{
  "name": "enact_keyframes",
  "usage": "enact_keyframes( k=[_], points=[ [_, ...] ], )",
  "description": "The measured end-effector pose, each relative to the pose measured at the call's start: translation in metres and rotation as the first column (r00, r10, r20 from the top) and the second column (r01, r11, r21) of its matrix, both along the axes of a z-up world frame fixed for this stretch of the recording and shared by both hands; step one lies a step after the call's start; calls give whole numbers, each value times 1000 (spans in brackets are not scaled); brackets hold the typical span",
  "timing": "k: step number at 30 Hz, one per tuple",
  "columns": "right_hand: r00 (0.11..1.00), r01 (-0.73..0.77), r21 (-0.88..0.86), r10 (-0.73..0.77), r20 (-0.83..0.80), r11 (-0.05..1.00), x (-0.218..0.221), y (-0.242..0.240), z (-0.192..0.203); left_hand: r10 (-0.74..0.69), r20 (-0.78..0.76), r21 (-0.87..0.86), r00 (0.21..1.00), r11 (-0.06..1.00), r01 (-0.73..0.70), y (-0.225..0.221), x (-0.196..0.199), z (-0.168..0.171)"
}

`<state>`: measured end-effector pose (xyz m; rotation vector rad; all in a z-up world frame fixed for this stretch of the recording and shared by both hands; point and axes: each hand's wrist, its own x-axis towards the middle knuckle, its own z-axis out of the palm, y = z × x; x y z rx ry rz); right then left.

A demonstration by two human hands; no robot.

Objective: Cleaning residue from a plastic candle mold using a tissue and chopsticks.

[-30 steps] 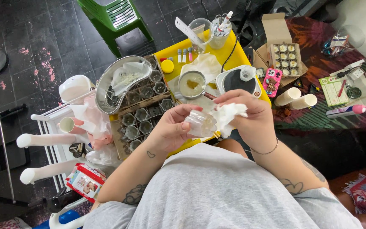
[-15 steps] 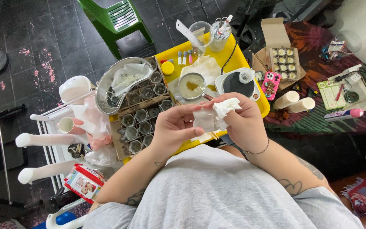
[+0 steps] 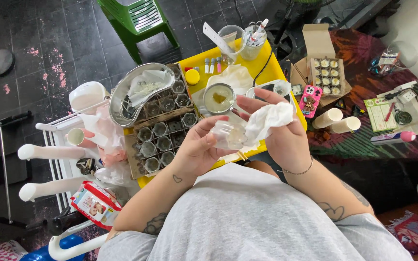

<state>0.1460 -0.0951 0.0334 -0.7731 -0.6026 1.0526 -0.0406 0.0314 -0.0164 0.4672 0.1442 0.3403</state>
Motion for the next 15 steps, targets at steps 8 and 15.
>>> enact_keyframes(
  k=[8, 15],
  points=[
    [891, -188, 0, 170, 421, 982, 2, -11, 4, -52, 63, 16, 997, 999, 51, -4, 3, -6],
    [841, -267, 42, 212, 497, 963, 13, -9, -3, -28, 91, -28, 995, 999, 31, -10, 3, -4]
  ],
)
